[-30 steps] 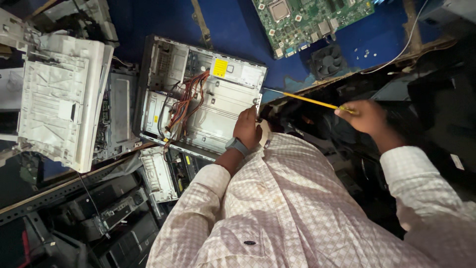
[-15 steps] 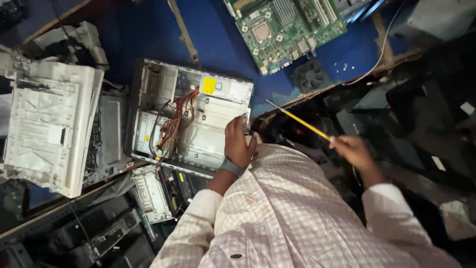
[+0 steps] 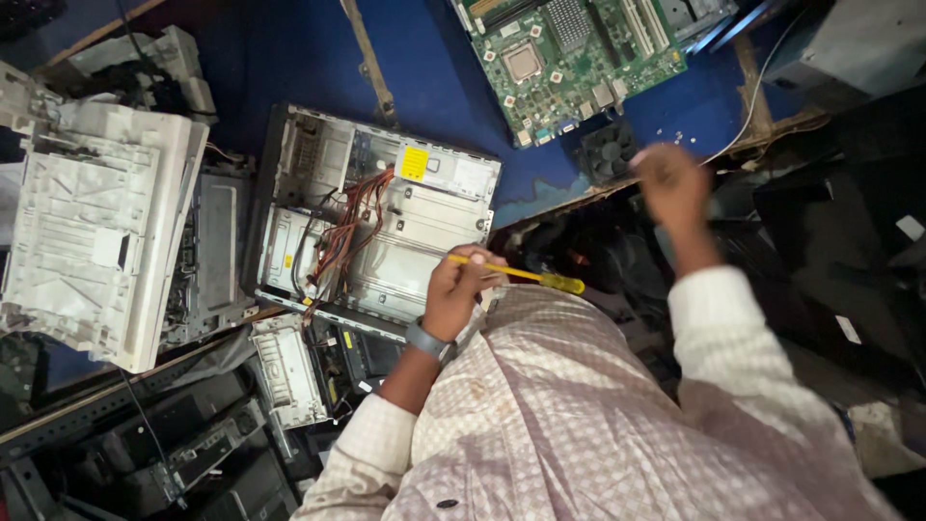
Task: The person secures a computer case with a screwdriver, then installs a motherboard into the case. They align the board with the standoffs and press it into place.
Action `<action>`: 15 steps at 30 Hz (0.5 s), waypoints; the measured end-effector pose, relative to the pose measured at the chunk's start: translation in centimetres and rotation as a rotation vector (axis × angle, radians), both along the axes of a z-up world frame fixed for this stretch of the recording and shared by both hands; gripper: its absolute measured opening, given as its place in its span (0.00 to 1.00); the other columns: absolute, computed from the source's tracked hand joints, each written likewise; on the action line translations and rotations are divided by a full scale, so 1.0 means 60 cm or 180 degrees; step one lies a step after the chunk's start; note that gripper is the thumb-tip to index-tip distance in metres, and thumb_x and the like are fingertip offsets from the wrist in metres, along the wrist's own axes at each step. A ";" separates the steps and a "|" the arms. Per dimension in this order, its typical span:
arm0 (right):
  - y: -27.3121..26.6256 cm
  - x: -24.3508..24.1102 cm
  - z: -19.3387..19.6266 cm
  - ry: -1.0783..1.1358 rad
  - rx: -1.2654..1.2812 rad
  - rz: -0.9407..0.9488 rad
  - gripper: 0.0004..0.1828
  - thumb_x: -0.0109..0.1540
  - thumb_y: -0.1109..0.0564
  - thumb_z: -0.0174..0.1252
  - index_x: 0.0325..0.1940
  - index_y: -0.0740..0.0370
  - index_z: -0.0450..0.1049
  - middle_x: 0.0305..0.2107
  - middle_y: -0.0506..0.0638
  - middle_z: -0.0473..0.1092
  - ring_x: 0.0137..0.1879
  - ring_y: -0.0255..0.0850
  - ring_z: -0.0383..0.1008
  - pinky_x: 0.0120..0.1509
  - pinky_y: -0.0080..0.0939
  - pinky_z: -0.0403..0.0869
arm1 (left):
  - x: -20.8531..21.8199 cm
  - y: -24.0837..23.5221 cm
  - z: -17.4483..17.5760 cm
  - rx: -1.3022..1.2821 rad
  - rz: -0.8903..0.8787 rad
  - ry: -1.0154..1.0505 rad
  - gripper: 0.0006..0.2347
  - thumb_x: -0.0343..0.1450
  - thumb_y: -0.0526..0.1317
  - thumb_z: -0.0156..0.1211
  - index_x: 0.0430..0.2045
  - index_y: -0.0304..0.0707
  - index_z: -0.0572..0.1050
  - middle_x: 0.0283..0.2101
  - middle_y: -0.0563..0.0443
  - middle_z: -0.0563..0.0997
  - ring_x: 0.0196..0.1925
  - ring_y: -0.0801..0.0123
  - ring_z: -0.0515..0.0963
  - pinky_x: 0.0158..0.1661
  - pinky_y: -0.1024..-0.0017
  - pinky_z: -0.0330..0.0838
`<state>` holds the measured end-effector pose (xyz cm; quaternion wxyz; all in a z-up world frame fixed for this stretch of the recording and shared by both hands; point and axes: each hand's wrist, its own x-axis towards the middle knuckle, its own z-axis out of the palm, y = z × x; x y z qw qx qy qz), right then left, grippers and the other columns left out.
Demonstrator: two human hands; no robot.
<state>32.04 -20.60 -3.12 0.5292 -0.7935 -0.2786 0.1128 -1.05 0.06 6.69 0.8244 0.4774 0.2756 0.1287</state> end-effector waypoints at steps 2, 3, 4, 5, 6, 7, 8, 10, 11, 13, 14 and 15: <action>0.008 0.084 -0.017 -0.0759 -0.0624 -0.0589 0.10 0.66 0.58 0.69 0.50 0.64 0.80 0.39 0.55 0.79 0.44 0.42 0.81 0.50 0.40 0.77 | -0.018 -0.001 0.011 -0.0053 0.0105 0.0002 0.10 0.80 0.38 0.52 0.47 0.26 0.73 0.47 0.39 0.83 0.50 0.61 0.84 0.51 0.65 0.82; 0.007 0.114 -0.028 -0.0693 -0.0920 -0.0541 0.13 0.64 0.57 0.70 0.51 0.64 0.80 0.39 0.56 0.79 0.43 0.44 0.80 0.50 0.42 0.76 | -0.022 0.000 0.017 -0.0075 0.0156 -0.0004 0.10 0.79 0.38 0.53 0.46 0.25 0.74 0.47 0.38 0.83 0.50 0.61 0.84 0.51 0.64 0.83; 0.009 0.141 -0.039 -0.0626 -0.1214 -0.0473 0.16 0.63 0.56 0.70 0.52 0.64 0.79 0.38 0.56 0.79 0.43 0.46 0.80 0.50 0.43 0.76 | -0.024 0.000 0.024 -0.0084 0.0178 0.0093 0.11 0.79 0.38 0.53 0.45 0.24 0.75 0.46 0.39 0.83 0.49 0.61 0.85 0.50 0.65 0.83; 0.012 0.165 -0.049 -0.0561 -0.1507 -0.0404 0.19 0.61 0.54 0.71 0.52 0.65 0.79 0.38 0.57 0.79 0.42 0.48 0.80 0.50 0.45 0.76 | -0.024 0.002 0.029 -0.0094 0.0201 0.0190 0.11 0.78 0.38 0.53 0.45 0.24 0.76 0.45 0.39 0.84 0.48 0.61 0.85 0.49 0.65 0.83; 0.012 0.180 -0.059 -0.0613 -0.1624 -0.0318 0.18 0.61 0.53 0.71 0.52 0.64 0.80 0.39 0.57 0.79 0.43 0.48 0.80 0.51 0.46 0.76 | -0.027 0.000 0.035 -0.0116 0.0233 0.0306 0.12 0.78 0.38 0.53 0.44 0.24 0.77 0.44 0.40 0.84 0.47 0.62 0.86 0.48 0.66 0.83; 0.013 0.192 -0.066 -0.0666 -0.1740 -0.0232 0.19 0.61 0.51 0.72 0.51 0.64 0.80 0.40 0.57 0.79 0.44 0.49 0.80 0.51 0.48 0.76 | -0.027 -0.002 0.039 -0.0031 0.0236 0.0368 0.12 0.78 0.39 0.53 0.45 0.24 0.77 0.44 0.40 0.84 0.46 0.63 0.85 0.47 0.67 0.83; 0.017 0.195 -0.076 -0.0706 -0.1853 -0.0144 0.19 0.61 0.50 0.72 0.50 0.64 0.81 0.41 0.57 0.79 0.45 0.49 0.80 0.52 0.49 0.76 | -0.031 -0.003 0.045 0.0056 0.0235 0.0445 0.12 0.77 0.39 0.54 0.46 0.24 0.77 0.43 0.41 0.84 0.45 0.64 0.85 0.47 0.67 0.83; 0.024 0.197 -0.085 -0.0591 -0.2051 -0.0174 0.18 0.61 0.48 0.71 0.49 0.60 0.82 0.41 0.56 0.79 0.46 0.50 0.80 0.51 0.50 0.75 | -0.033 -0.004 0.055 0.0171 0.0218 0.0544 0.12 0.77 0.39 0.54 0.44 0.23 0.79 0.42 0.42 0.85 0.43 0.66 0.85 0.46 0.69 0.82; 0.027 0.198 -0.086 -0.0541 -0.2147 -0.0190 0.17 0.60 0.47 0.71 0.48 0.59 0.82 0.41 0.55 0.79 0.46 0.50 0.80 0.50 0.50 0.75 | -0.034 -0.005 0.059 0.0200 0.0202 0.0565 0.12 0.78 0.38 0.54 0.41 0.22 0.80 0.42 0.42 0.85 0.43 0.67 0.85 0.46 0.70 0.82; 0.029 0.196 -0.089 -0.0648 -0.2215 -0.0183 0.14 0.62 0.47 0.70 0.48 0.56 0.83 0.41 0.54 0.79 0.46 0.51 0.80 0.49 0.51 0.75 | -0.037 -0.010 0.066 0.0344 0.0127 0.0646 0.13 0.78 0.38 0.55 0.37 0.21 0.81 0.41 0.43 0.85 0.40 0.68 0.85 0.44 0.72 0.82; 0.030 0.196 -0.091 -0.0703 -0.2248 -0.0187 0.12 0.63 0.48 0.69 0.47 0.54 0.84 0.41 0.53 0.79 0.46 0.52 0.80 0.49 0.51 0.75 | -0.037 -0.009 0.067 0.0468 0.0057 0.0691 0.13 0.78 0.38 0.54 0.35 0.22 0.81 0.40 0.44 0.85 0.39 0.69 0.85 0.43 0.72 0.81; 0.031 0.197 -0.094 -0.0770 -0.2320 -0.0158 0.12 0.63 0.47 0.69 0.46 0.54 0.84 0.40 0.53 0.79 0.45 0.53 0.79 0.48 0.52 0.75 | -0.036 -0.008 0.068 0.0591 -0.0014 0.0737 0.13 0.78 0.38 0.54 0.34 0.22 0.82 0.40 0.45 0.85 0.38 0.69 0.85 0.41 0.73 0.81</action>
